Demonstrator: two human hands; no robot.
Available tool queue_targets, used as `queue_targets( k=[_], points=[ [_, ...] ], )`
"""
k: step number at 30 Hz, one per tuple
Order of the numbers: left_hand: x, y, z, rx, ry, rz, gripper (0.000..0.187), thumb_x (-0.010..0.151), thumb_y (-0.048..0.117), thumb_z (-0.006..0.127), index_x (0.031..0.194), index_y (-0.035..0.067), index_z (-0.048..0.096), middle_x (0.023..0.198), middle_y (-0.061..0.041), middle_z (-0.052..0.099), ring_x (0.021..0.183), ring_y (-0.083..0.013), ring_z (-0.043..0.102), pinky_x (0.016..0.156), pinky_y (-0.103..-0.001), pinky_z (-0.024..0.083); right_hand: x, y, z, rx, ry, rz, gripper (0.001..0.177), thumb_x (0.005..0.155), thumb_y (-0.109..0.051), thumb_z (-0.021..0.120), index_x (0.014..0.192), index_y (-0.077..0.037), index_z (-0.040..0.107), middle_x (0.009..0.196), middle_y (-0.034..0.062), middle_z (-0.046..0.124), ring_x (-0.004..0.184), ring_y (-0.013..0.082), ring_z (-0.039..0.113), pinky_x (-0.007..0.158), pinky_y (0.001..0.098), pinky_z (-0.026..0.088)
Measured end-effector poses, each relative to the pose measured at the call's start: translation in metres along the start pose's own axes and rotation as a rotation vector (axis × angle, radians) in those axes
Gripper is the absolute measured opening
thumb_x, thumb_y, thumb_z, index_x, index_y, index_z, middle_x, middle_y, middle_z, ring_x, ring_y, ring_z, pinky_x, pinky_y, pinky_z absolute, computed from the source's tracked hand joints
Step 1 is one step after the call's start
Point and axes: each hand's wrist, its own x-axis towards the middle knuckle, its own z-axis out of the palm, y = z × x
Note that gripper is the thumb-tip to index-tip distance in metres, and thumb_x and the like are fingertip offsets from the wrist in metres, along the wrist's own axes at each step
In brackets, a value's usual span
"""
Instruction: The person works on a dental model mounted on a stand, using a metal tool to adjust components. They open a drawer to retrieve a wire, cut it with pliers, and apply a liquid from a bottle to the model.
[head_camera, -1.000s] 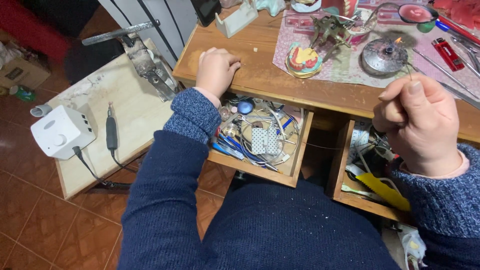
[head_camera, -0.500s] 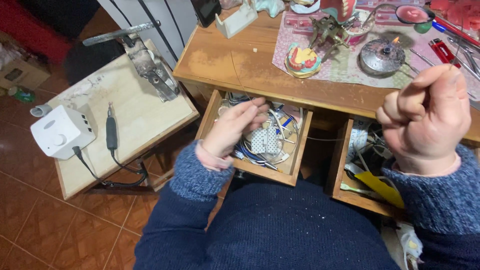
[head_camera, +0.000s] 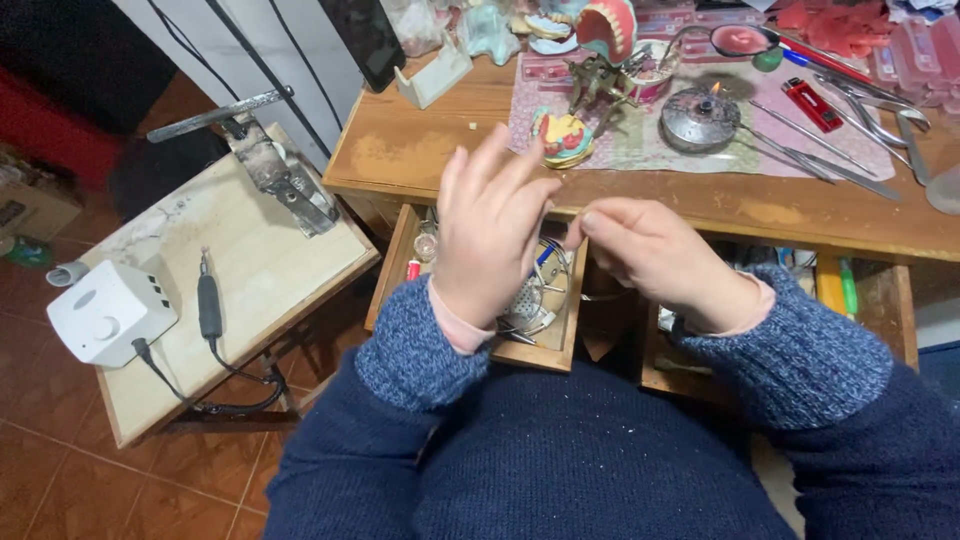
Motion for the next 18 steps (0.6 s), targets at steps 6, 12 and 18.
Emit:
queue_targets(
  k=[6, 12, 18],
  points=[
    [-0.045, -0.022, 0.035, -0.169, -0.296, -0.267, 0.007, 0.099, 0.01, 0.066, 0.099, 0.005, 0.061, 0.088, -0.012, 0.068, 0.083, -0.0316, 0.068, 0.073, -0.041, 0.053, -0.011, -0.005, 0.003, -0.435, 0.223, -0.531, 0.024, 0.106, -0.018, 0.057, 0.115, 0.001, 0.068, 0.098, 0.0056, 0.071, 0.09, 0.0135, 0.065, 0.081, 0.0316, 0.053],
    [-0.043, -0.021, 0.031, -0.081, -0.254, -0.317, 0.005, 0.097, 0.009, 0.065, 0.096, 0.008, 0.06, 0.085, -0.011, 0.068, 0.08, -0.0307, 0.07, 0.071, -0.041, 0.054, -0.017, -0.013, 0.026, -1.209, 0.566, -1.198, 0.047, 0.103, -0.009, 0.07, 0.143, 0.004, 0.049, 0.142, 0.0288, 0.049, 0.136, 0.0507, 0.047, 0.115, 0.0577, 0.043],
    [-0.038, -0.021, 0.019, -0.168, -0.247, -0.194, 0.008, 0.097, 0.009, 0.067, 0.103, 0.006, 0.061, 0.09, -0.012, 0.069, 0.082, -0.0301, 0.07, 0.073, -0.039, 0.055, -0.008, 0.003, 0.005, -1.175, 0.466, -0.826, 0.053, 0.09, 0.008, 0.053, 0.143, 0.009, 0.055, 0.137, 0.0259, 0.064, 0.121, 0.0394, 0.067, 0.098, 0.0432, 0.056]
  ],
)
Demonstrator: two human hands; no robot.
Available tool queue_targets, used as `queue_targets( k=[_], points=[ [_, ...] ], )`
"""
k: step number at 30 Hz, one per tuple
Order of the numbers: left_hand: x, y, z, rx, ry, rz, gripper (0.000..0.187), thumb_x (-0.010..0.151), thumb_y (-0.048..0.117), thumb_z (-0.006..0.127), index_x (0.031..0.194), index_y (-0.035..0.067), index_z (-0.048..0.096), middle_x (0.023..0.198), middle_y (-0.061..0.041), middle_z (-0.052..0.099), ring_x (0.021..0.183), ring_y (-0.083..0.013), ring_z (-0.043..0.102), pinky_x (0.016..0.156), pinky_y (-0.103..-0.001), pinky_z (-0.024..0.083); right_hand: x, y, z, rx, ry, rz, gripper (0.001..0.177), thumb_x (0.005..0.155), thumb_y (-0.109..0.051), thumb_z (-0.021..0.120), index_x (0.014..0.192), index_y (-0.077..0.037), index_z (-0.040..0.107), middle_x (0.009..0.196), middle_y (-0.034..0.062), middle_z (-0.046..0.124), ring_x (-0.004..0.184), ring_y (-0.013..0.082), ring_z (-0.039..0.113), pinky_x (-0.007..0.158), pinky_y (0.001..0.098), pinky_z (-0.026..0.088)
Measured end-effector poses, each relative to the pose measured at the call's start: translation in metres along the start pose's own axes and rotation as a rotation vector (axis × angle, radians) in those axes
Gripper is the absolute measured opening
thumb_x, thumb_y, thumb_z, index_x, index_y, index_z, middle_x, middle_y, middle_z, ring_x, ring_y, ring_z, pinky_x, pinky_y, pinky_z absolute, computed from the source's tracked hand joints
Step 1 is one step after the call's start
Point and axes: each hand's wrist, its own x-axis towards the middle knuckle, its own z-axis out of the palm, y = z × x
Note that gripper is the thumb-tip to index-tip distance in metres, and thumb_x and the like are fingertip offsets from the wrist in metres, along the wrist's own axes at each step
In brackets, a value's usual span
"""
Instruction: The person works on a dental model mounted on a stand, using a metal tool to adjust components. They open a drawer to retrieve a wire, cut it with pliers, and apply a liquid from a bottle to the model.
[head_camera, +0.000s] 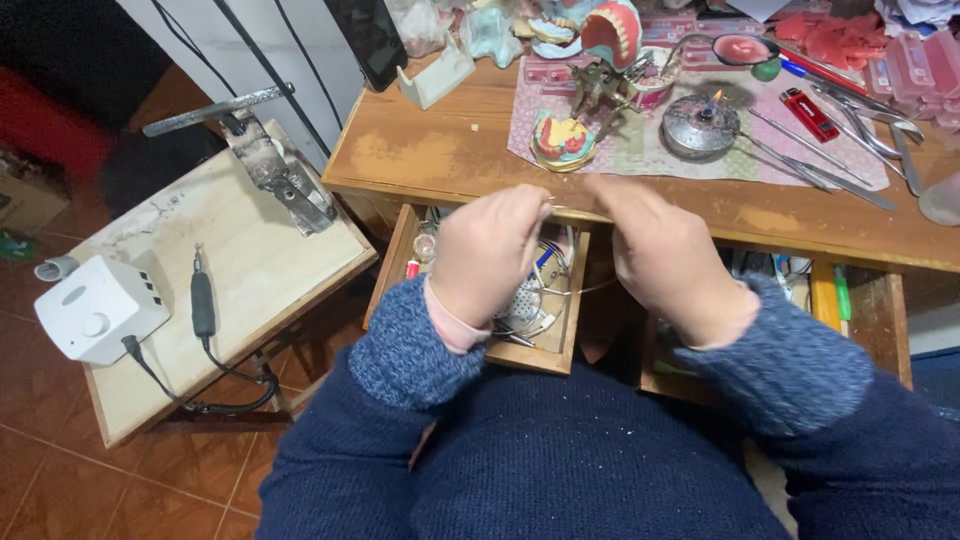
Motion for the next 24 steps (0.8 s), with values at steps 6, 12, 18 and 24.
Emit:
queue_targets(
  k=[6, 12, 18, 24],
  points=[
    [0.001, -0.013, -0.008, -0.238, -0.055, 0.134, 0.008, 0.097, 0.009, 0.068, 0.103, 0.007, 0.063, 0.092, -0.01, 0.07, 0.085, -0.0303, 0.07, 0.075, -0.038, 0.055, -0.005, 0.024, -0.013, 1.413, -0.596, 0.542, 0.03, 0.099, -0.005, 0.05, 0.122, 0.004, 0.068, 0.099, 0.0123, 0.077, 0.071, 0.0163, 0.075, 0.069, 0.0273, 0.061],
    [-0.014, -0.017, 0.003, -0.563, -0.16, -0.155, 0.01, 0.108, 0.01, 0.056, 0.105, 0.004, 0.064, 0.092, -0.006, 0.073, 0.085, -0.0188, 0.075, 0.076, -0.029, 0.057, -0.018, 0.024, -0.001, 1.696, -0.26, 0.514, 0.067, 0.109, -0.054, 0.039, 0.105, 0.003, 0.072, 0.061, 0.0024, 0.055, 0.05, 0.009, 0.047, 0.05, 0.0233, 0.038],
    [-0.013, -0.03, -0.019, -1.489, -0.724, -0.466, 0.028, 0.107, 0.02, 0.049, 0.108, 0.0, 0.068, 0.092, -0.003, 0.072, 0.084, -0.0112, 0.065, 0.073, -0.021, 0.046, -0.016, 0.036, 0.003, 1.819, -0.163, 0.58, 0.062, 0.112, -0.056, 0.038, 0.078, -0.006, 0.053, 0.061, 0.0032, 0.043, 0.05, 0.0134, 0.033, 0.05, 0.0295, 0.031],
    [-0.017, -0.026, -0.008, -1.539, -0.955, -0.234, 0.014, 0.1, 0.011, 0.06, 0.094, 0.001, 0.068, 0.096, -0.001, 0.067, 0.098, -0.0108, 0.063, 0.077, -0.025, 0.05, -0.019, 0.026, 0.003, 1.872, -0.292, 0.388, 0.062, 0.112, -0.053, 0.038, 0.074, -0.007, 0.052, 0.06, 0.0034, 0.042, 0.052, 0.0151, 0.033, 0.052, 0.0309, 0.029]
  ],
)
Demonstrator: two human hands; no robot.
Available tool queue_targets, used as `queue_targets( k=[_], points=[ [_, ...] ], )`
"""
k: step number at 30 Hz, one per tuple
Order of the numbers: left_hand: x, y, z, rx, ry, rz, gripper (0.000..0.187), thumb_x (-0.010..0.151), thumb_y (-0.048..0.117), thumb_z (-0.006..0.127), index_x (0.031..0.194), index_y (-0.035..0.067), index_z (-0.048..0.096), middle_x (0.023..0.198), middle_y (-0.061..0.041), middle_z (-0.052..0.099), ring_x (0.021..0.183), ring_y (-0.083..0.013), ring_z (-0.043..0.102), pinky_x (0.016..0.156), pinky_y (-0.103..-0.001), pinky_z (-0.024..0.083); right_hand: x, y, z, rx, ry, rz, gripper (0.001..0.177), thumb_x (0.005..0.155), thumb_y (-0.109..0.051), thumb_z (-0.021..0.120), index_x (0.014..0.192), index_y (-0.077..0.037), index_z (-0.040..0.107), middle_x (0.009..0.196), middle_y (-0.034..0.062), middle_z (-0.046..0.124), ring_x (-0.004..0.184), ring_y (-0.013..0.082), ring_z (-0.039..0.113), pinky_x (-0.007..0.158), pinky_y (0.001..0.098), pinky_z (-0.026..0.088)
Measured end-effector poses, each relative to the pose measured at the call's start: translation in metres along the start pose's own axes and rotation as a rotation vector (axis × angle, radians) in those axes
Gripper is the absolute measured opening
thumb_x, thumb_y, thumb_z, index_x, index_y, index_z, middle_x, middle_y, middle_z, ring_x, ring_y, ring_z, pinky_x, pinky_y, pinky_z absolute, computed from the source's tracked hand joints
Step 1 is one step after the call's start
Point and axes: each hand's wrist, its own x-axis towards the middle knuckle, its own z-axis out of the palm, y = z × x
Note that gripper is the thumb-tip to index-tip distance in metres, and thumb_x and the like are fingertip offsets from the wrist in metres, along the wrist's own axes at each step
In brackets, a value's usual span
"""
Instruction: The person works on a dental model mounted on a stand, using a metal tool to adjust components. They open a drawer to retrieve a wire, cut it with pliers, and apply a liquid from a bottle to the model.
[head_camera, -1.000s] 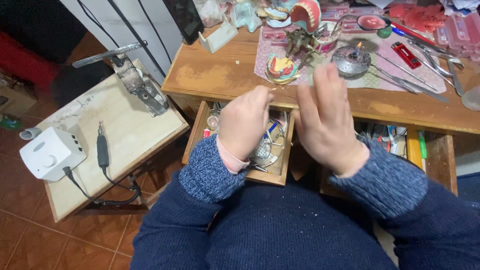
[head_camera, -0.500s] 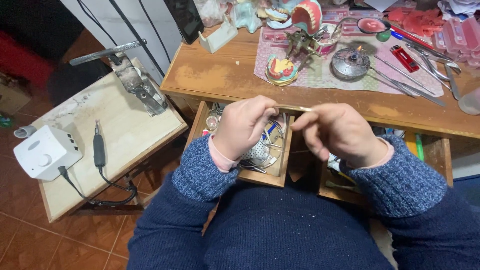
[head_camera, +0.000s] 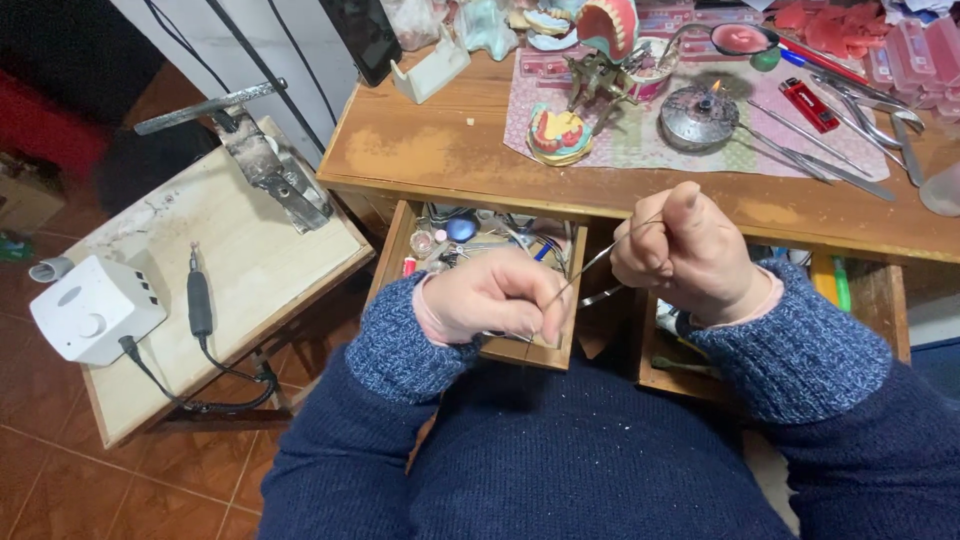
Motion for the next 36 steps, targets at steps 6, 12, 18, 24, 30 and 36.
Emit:
queue_targets(
  k=[6, 12, 18, 24, 30, 36],
  points=[
    [0.009, 0.003, 0.015, 0.387, 0.787, 0.008, 0.014, 0.101, 0.009, 0.062, 0.106, 0.0, 0.072, 0.087, -0.006, 0.073, 0.068, -0.0106, 0.059, 0.063, -0.025, 0.048, -0.009, 0.003, 0.015, -0.034, 0.195, -0.154, 0.057, 0.114, -0.05, 0.042, 0.08, -0.005, 0.051, 0.06, 0.0043, 0.042, 0.054, 0.0138, 0.034, 0.059, 0.0325, 0.031],
    [0.017, 0.04, 0.044, 1.103, 0.967, 0.231, 0.048, 0.1, 0.01, 0.056, 0.144, -0.008, 0.047, 0.117, -0.022, 0.069, 0.107, -0.0218, 0.068, 0.089, -0.03, 0.054, -0.008, 0.005, 0.018, -0.157, 0.313, -0.303, 0.059, 0.117, -0.049, 0.041, 0.079, -0.005, 0.053, 0.061, 0.0028, 0.041, 0.052, 0.0131, 0.033, 0.054, 0.0294, 0.031],
    [-0.011, 0.015, 0.005, 0.964, 0.984, 0.136, 0.025, 0.107, 0.013, 0.058, 0.126, 0.005, 0.071, 0.115, -0.016, 0.078, 0.107, -0.02, 0.075, 0.096, -0.033, 0.058, -0.004, -0.002, 0.004, 0.044, 0.299, -0.132, 0.06, 0.117, -0.05, 0.038, 0.077, -0.008, 0.052, 0.057, 0.0013, 0.04, 0.047, 0.0126, 0.033, 0.051, 0.0299, 0.029],
    [-0.008, 0.002, 0.0, -0.049, 0.065, 0.043, 0.029, 0.106, 0.023, 0.058, 0.114, 0.0, 0.073, 0.098, -0.008, 0.073, 0.096, -0.0204, 0.068, 0.091, -0.033, 0.054, -0.004, 0.002, -0.003, 0.193, 0.045, -0.022, 0.068, 0.119, -0.053, 0.035, 0.071, -0.008, 0.053, 0.058, 0.0029, 0.041, 0.052, 0.0134, 0.034, 0.051, 0.0296, 0.029],
    [0.003, -0.013, -0.007, 0.193, -0.061, 0.317, 0.028, 0.104, 0.021, 0.064, 0.107, -0.004, 0.073, 0.097, -0.009, 0.072, 0.091, -0.0195, 0.065, 0.09, -0.031, 0.049, -0.005, 0.002, -0.002, 0.171, 0.084, -0.025, 0.058, 0.115, -0.051, 0.037, 0.079, -0.008, 0.052, 0.056, 0.003, 0.042, 0.051, 0.0141, 0.034, 0.051, 0.0309, 0.03],
    [-0.007, -0.044, -0.005, 0.151, 0.469, 0.307, 0.012, 0.104, 0.003, 0.063, 0.108, -0.004, 0.071, 0.096, -0.006, 0.07, 0.091, -0.0138, 0.064, 0.084, -0.028, 0.051, -0.01, 0.01, 0.013, 0.016, 0.23, -0.19, 0.064, 0.117, -0.053, 0.038, 0.076, -0.005, 0.051, 0.061, 0.0038, 0.042, 0.054, 0.0154, 0.035, 0.057, 0.0318, 0.032]
  ],
)
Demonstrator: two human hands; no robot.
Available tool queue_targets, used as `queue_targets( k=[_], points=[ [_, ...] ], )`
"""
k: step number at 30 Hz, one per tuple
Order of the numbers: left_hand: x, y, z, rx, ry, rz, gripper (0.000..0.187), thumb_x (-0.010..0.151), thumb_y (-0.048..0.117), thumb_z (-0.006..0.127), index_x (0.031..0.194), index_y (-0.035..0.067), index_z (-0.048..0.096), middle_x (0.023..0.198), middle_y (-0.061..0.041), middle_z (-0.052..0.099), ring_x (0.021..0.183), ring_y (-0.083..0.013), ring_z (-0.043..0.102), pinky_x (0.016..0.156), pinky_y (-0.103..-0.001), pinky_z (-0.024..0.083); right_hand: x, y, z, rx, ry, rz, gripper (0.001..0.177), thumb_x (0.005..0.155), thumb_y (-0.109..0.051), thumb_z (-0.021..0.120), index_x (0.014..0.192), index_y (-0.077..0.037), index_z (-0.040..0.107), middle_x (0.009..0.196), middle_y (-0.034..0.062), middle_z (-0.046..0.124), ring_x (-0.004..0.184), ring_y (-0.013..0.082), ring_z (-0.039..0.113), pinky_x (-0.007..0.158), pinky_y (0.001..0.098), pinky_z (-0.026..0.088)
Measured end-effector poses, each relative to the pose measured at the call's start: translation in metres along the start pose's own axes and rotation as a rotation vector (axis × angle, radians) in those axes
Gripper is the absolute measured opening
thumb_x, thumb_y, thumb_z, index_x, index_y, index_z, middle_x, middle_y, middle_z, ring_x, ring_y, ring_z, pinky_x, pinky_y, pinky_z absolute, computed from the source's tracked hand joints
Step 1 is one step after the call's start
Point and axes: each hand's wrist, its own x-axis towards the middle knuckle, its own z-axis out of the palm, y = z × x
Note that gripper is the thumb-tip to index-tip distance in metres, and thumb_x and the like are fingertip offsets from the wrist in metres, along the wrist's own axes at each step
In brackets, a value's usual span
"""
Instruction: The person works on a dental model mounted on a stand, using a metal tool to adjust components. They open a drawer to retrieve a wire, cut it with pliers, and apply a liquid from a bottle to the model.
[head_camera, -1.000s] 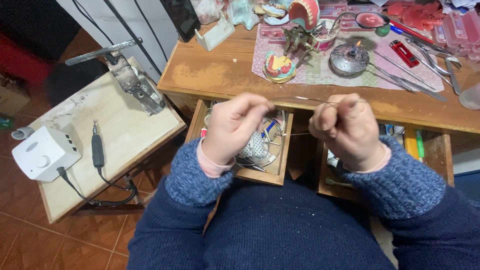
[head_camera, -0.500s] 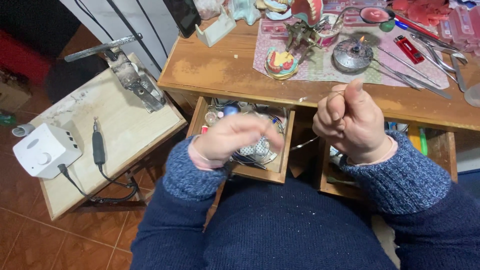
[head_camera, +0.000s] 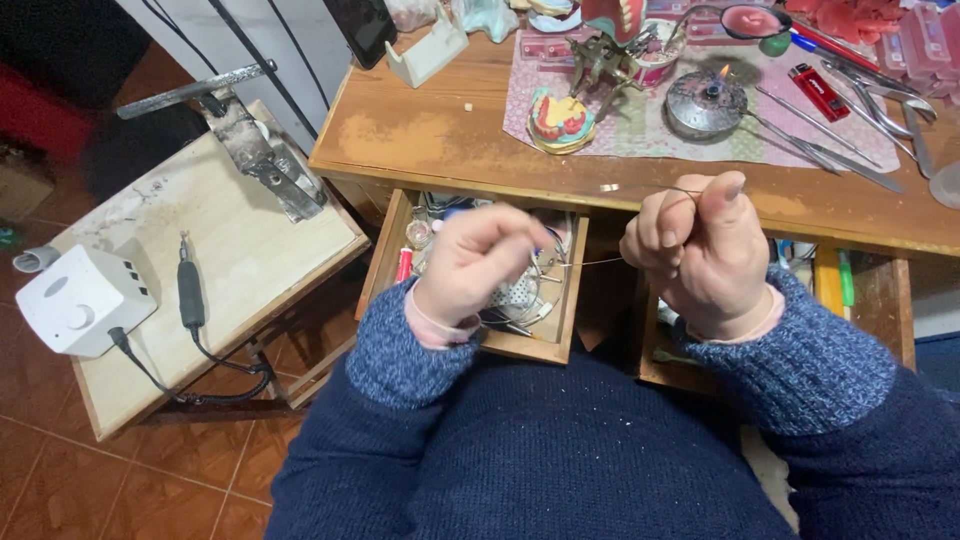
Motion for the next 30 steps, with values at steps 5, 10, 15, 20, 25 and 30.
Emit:
queue_targets(
  k=[5, 10, 15, 20, 25, 30],
  points=[
    [0.008, 0.022, 0.027, 0.252, 0.536, -0.023, 0.02, 0.107, 0.002, 0.055, 0.124, -0.004, 0.065, 0.112, -0.008, 0.071, 0.102, -0.0147, 0.067, 0.094, -0.029, 0.054, -0.004, 0.01, 0.011, -0.177, -0.012, -0.149, 0.061, 0.114, -0.05, 0.045, 0.078, -0.002, 0.053, 0.062, 0.0063, 0.045, 0.053, 0.0145, 0.036, 0.055, 0.0312, 0.033],
    [-0.001, 0.033, 0.026, 0.614, 0.496, 0.085, 0.033, 0.103, 0.002, 0.053, 0.135, -0.006, 0.055, 0.131, -0.013, 0.066, 0.123, -0.0192, 0.064, 0.105, -0.029, 0.05, -0.005, 0.023, -0.005, -0.217, -0.018, -0.231, 0.057, 0.116, -0.046, 0.049, 0.084, 0.001, 0.058, 0.067, 0.0099, 0.049, 0.055, 0.015, 0.039, 0.057, 0.0312, 0.035],
    [-0.022, 0.034, -0.001, 0.901, 0.564, -0.186, 0.016, 0.094, 0.013, 0.069, 0.101, 0.003, 0.079, 0.087, -0.009, 0.079, 0.075, -0.0124, 0.075, 0.067, -0.027, 0.057, 0.014, 0.032, 0.007, -0.293, 0.066, 0.041, 0.049, 0.118, -0.042, 0.041, 0.103, 0.001, 0.058, 0.101, 0.0155, 0.065, 0.094, 0.0239, 0.063, 0.088, 0.0378, 0.054],
    [-0.049, 0.025, -0.053, 0.978, 0.572, -0.398, 0.026, 0.096, 0.022, 0.07, 0.084, 0.0, 0.076, 0.071, -0.015, 0.068, 0.063, -0.0203, 0.063, 0.06, -0.033, 0.049, 0.022, 0.045, 0.0, -0.308, 0.119, 0.585, 0.05, 0.104, -0.042, 0.039, 0.121, -0.001, 0.063, 0.119, 0.0104, 0.073, 0.11, 0.0192, 0.07, 0.096, 0.0331, 0.055],
    [-0.045, 0.01, -0.082, 1.043, 0.347, -0.837, 0.03, 0.093, 0.03, 0.066, 0.083, 0.005, 0.078, 0.066, -0.014, 0.07, 0.059, -0.0267, 0.066, 0.064, -0.038, 0.052, 0.024, 0.024, 0.006, -0.977, -0.131, 0.868, 0.051, 0.099, -0.042, 0.053, 0.109, 0.001, 0.079, 0.095, 0.0096, 0.082, 0.084, 0.0198, 0.075, 0.081, 0.0325, 0.06],
    [-0.031, -0.005, -0.08, 1.329, 0.329, -0.836, 0.036, 0.095, 0.035, 0.064, 0.085, 0.005, 0.08, 0.076, -0.018, 0.071, 0.074, -0.036, 0.068, 0.073, -0.047, 0.053, 0.018, -0.012, 0.022, -1.184, -0.116, 0.746, 0.042, 0.095, -0.039, 0.056, 0.106, -0.004, 0.076, 0.085, 0.0099, 0.082, 0.076, 0.0194, 0.076, 0.071, 0.0342, 0.06]
  ],
)
